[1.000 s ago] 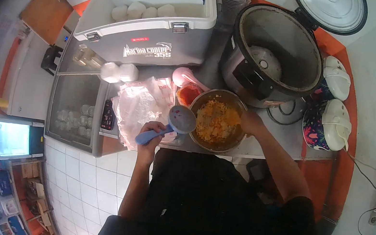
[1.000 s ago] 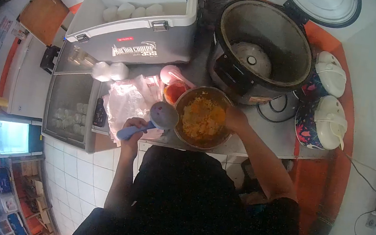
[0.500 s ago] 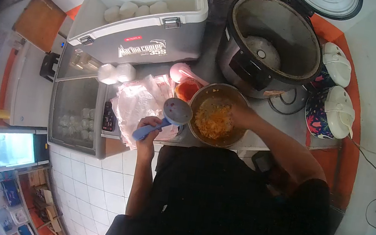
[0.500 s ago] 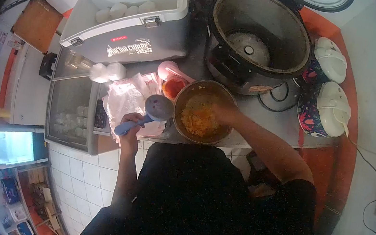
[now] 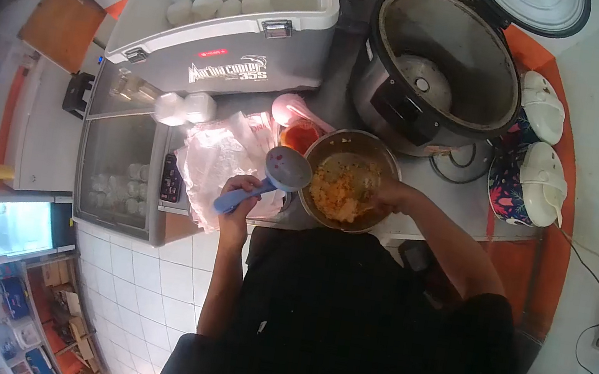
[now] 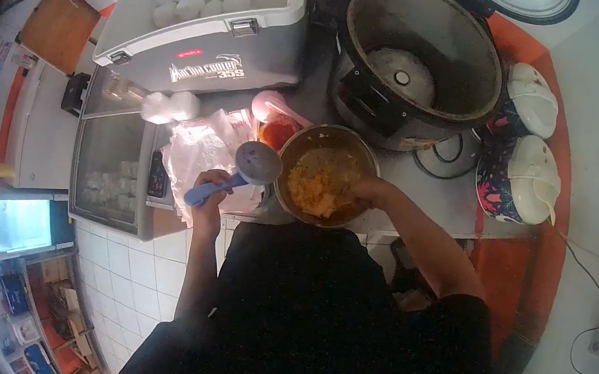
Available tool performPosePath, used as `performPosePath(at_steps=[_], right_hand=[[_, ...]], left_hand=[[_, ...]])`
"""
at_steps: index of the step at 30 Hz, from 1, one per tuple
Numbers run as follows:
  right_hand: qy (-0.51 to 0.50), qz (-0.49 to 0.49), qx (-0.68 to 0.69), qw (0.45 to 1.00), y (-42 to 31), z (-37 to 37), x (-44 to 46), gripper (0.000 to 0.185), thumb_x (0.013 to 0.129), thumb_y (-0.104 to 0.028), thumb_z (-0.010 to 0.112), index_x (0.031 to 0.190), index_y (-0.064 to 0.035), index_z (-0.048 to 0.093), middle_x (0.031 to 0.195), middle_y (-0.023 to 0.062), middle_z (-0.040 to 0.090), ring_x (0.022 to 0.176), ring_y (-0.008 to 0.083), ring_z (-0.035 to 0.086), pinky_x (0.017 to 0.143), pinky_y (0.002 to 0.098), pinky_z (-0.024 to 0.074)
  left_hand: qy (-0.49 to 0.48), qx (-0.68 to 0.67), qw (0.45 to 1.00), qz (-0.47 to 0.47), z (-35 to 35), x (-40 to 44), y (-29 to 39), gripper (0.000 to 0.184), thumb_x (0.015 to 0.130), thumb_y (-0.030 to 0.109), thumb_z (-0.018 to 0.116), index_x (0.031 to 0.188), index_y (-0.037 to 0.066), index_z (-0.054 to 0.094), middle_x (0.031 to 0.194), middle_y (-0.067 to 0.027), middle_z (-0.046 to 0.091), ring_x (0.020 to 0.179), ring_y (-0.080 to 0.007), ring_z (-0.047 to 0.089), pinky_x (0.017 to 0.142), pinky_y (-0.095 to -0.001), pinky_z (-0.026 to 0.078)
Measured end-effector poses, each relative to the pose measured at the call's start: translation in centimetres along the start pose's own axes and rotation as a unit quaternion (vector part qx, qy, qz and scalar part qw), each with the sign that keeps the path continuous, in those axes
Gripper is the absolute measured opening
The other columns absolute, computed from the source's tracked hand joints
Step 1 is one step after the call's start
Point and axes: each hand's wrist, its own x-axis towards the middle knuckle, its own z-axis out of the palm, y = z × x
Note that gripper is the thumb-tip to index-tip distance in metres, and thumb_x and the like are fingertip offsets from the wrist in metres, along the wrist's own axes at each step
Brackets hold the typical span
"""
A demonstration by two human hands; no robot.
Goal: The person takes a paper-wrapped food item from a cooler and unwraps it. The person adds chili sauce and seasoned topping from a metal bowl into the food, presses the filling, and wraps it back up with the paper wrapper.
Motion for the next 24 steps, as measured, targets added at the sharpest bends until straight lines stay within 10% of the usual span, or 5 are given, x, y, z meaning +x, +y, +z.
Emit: performPosePath(at_steps=[4,12,17,22,24], right_hand=[[0.060,0.114,0.268,0.955,-1.0,0.8,-0.6,0.012,0.076,-0.012,0.066,0.068,-0.0092,0.057,0.050,-0.0014,0.040,0.043,0.0117,0.039,0.040,0.0274,0.0293],[0.261,-0.055,0.084,0.960,-2.7,-1.0,-0.5,0.018,0.077,-0.018,0.064,0.087,-0.0026,0.064,0.066,0.0105,0.060,0.051,0.0253,0.056,0.050,0.0408,0.0440],[0.652,-0.177,-0.169,0.717,0.1,5.0,4.6,0.025,0.079,-0.020,0.059,0.084,0.0009,0.070,0.075,0.0180,0.067,0.071,0.0379,0.066,0.067,0.0465,0.0521],[0.153,0.028,-0.266,0.951,-6.2,-1.9,-0.4,0.057,0.081,-0.019,0.056,0.134,-0.0022,0.043,0.117,0.0216,0.059,0.106,0.0353,0.060,0.085,0.0444,0.0494],[0.199,0.038,-0.250,0.947,-6.1,-1.6,0.5,0.053,0.081,-0.021,0.057,0.130,-0.0030,0.047,0.115,0.0205,0.061,0.104,0.0357,0.060,0.084,0.0442,0.0497]], left_hand=[[-0.002,-0.006,1.000,-0.007,-0.2,-0.2,-0.1,0.022,0.070,0.002,0.060,0.090,0.004,0.053,0.100,-0.0101,0.057,0.093,-0.0175,0.052,0.084,-0.0294,0.043],[-0.002,0.018,1.000,0.004,-0.4,-0.2,-0.4,0.020,0.071,0.002,0.058,0.090,0.004,0.052,0.101,-0.0105,0.057,0.092,-0.0179,0.053,0.085,-0.0298,0.043],[-0.018,0.007,1.000,-0.015,0.0,-0.3,0.0,0.021,0.071,0.002,0.058,0.091,0.004,0.052,0.101,-0.0104,0.056,0.092,-0.0174,0.053,0.084,-0.0291,0.043],[-0.017,0.004,1.000,-0.002,-0.1,-0.5,0.0,0.022,0.071,0.002,0.058,0.092,0.004,0.052,0.101,-0.0103,0.056,0.092,-0.0172,0.052,0.083,-0.0289,0.043],[-0.009,0.001,1.000,-0.013,-0.2,-0.6,0.0,0.021,0.071,0.001,0.058,0.091,0.004,0.052,0.101,-0.0102,0.057,0.093,-0.0172,0.052,0.084,-0.0288,0.043]])
